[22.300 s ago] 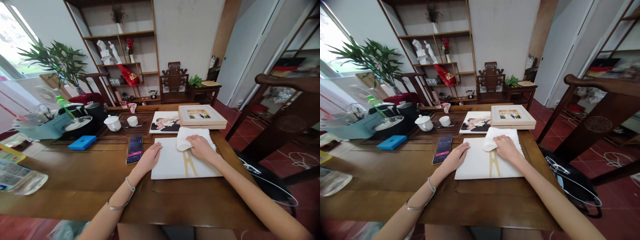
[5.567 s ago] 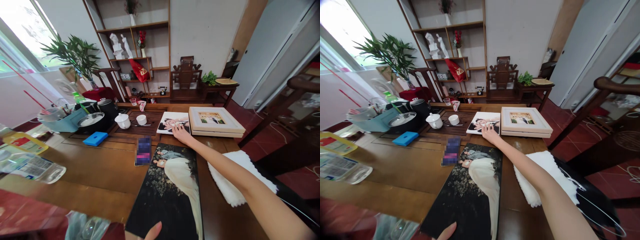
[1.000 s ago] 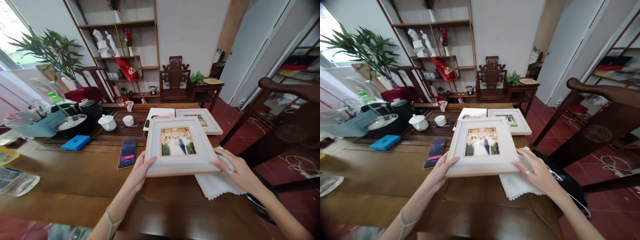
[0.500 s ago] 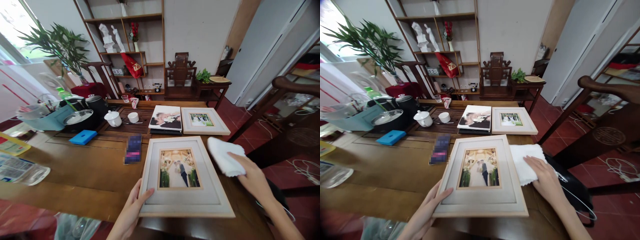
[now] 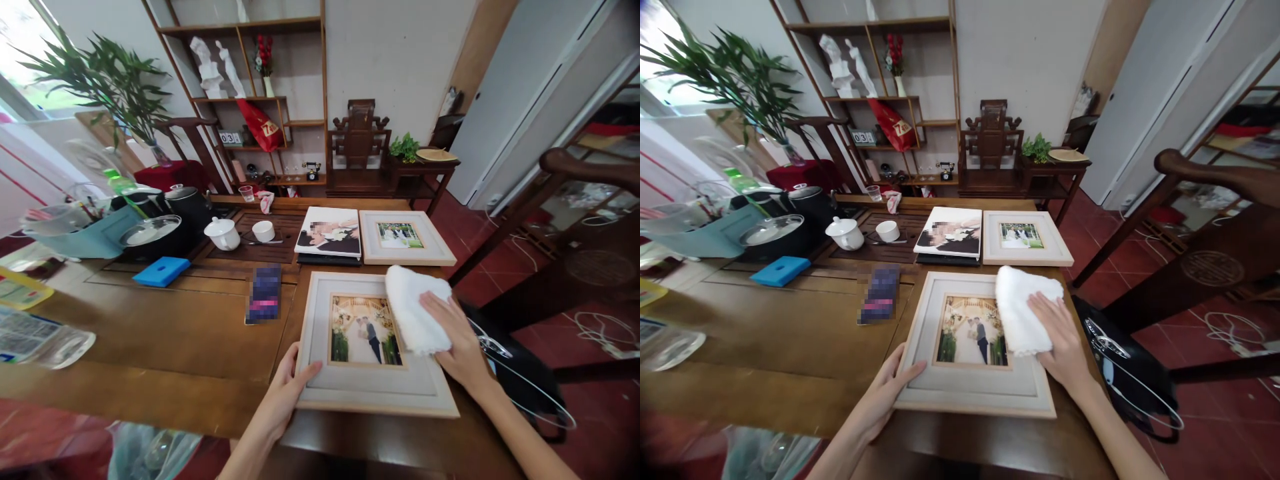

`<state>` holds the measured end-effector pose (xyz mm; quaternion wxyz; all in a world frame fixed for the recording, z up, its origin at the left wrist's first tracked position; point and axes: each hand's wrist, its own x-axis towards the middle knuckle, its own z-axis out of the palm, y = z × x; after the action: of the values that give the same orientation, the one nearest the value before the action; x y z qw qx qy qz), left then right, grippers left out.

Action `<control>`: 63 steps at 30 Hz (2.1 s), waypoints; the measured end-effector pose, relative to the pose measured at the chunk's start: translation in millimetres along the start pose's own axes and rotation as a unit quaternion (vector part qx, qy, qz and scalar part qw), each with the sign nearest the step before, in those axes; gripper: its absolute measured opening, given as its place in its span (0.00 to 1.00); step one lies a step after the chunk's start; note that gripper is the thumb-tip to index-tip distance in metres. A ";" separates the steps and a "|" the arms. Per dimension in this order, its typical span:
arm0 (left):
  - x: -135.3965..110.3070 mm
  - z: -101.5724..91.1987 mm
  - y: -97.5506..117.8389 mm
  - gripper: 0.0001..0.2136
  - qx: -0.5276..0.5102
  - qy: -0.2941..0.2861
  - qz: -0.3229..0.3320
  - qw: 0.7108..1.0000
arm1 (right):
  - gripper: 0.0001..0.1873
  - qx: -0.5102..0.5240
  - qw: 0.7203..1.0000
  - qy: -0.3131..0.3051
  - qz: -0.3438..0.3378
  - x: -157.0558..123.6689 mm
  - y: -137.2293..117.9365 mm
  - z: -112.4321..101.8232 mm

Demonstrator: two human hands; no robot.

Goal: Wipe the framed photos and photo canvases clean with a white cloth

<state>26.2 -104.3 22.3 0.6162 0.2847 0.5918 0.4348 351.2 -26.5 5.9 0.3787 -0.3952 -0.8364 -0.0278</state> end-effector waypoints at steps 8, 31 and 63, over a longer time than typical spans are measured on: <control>8.6 -3.7 2.9 0.21 0.204 0.019 0.122 0.971 | 0.39 0.000 0.998 -0.060 0.008 -6.7 2.0 16.0; 60.0 -15.8 30.5 0.24 0.388 -0.204 0.441 0.783 | 0.38 -0.036 0.996 -0.078 0.031 19.5 11.4 19.8; 68.4 -22.4 13.9 0.25 0.410 -0.184 0.440 0.777 | 0.44 -0.006 0.957 -0.289 0.017 3.1 -74.7 -20.2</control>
<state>-3.9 -41.9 -1.7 0.2801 0.8144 0.3995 0.3140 311.3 -82.8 41.2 0.1186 -0.4030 -0.9031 0.0891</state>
